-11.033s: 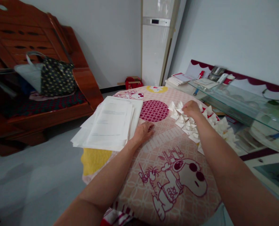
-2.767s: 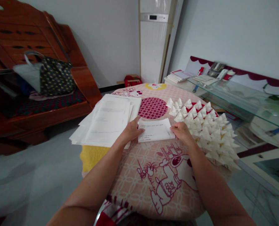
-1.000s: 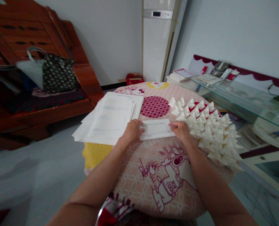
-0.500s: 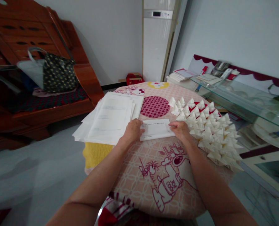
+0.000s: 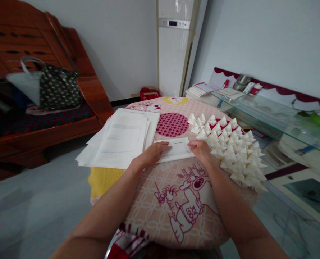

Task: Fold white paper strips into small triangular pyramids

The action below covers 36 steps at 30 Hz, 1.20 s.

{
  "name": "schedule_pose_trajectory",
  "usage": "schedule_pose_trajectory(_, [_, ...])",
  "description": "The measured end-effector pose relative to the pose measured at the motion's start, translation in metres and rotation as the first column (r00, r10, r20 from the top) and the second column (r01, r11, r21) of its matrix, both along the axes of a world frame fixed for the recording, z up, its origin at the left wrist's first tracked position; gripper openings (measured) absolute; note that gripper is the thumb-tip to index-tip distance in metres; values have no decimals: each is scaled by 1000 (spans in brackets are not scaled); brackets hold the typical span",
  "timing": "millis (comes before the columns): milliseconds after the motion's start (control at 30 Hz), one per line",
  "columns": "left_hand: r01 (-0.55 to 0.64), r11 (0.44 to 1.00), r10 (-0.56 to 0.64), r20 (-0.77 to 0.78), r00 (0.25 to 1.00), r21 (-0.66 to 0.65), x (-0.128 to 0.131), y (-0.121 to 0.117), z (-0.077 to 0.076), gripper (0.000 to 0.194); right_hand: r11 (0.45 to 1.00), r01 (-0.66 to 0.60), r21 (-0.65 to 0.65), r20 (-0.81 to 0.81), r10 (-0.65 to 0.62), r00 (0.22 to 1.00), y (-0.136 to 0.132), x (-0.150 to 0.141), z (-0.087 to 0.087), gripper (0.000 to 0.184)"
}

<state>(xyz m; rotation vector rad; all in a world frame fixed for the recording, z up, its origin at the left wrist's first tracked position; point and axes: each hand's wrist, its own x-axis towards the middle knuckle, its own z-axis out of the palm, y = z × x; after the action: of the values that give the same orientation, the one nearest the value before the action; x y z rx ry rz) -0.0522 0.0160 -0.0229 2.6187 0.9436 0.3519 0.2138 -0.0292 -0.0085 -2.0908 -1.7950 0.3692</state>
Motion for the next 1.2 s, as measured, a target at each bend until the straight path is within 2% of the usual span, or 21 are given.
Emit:
schedule_pose_trajectory(67, [8,999,-9,-45,999,-34,2,-4,7,48,1000,3,7,21,-3,1000,-1,0,0,31])
schedule_pose_trajectory(233, [35,998,-41,-131,991,-43,16,-22,23,49,1000,-26,5,39,26,999,-3,-2,4,31])
schedule_pose_trajectory(500, [19,999,-29,-227,973,-46,25,-28,25,55,999,-31,22,67,29,997,-6,-4,5,30])
schedule_pose_trajectory(600, [-4,998,-9,-230,973,-56,25,-29,27,55,1000,-22,22,122,19,992,-9,-4,12,27])
schedule_pose_trajectory(667, [-18,998,4,-218,976,-61,26,-30,29,55,998,20,62,197,-31,980,-12,-7,21,27])
schedule_pose_trajectory(733, [-19,998,6,-208,978,-60,26,-31,30,54,984,66,165,222,-102,970,-17,-13,31,30])
schedule_pose_trajectory(767, [-17,998,5,-208,978,-57,26,-32,30,54,973,69,221,192,-113,975,-19,-17,35,29])
schedule_pose_trajectory(833, [-15,999,4,-209,978,-51,26,-32,29,52,966,9,259,66,-27,997,-23,-27,40,26])
schedule_pose_trajectory(900, [-21,999,12,-202,979,-45,27,-32,28,51,977,-102,189,-81,119,990,-26,-38,40,20])
schedule_pose_trajectory(967, [-29,999,21,-197,980,-38,27,-32,28,50,977,-201,75,-162,211,964,-27,-46,37,17])
schedule_pose_trajectory(1067, [-36,999,28,-211,977,-32,28,-33,28,49,960,-271,-65,-161,258,953,-28,-53,29,15])
schedule_pose_trajectory(1200, [-31,999,23,-208,978,-33,28,-33,28,44,942,-301,-147,-159,277,947,-29,-56,24,11])
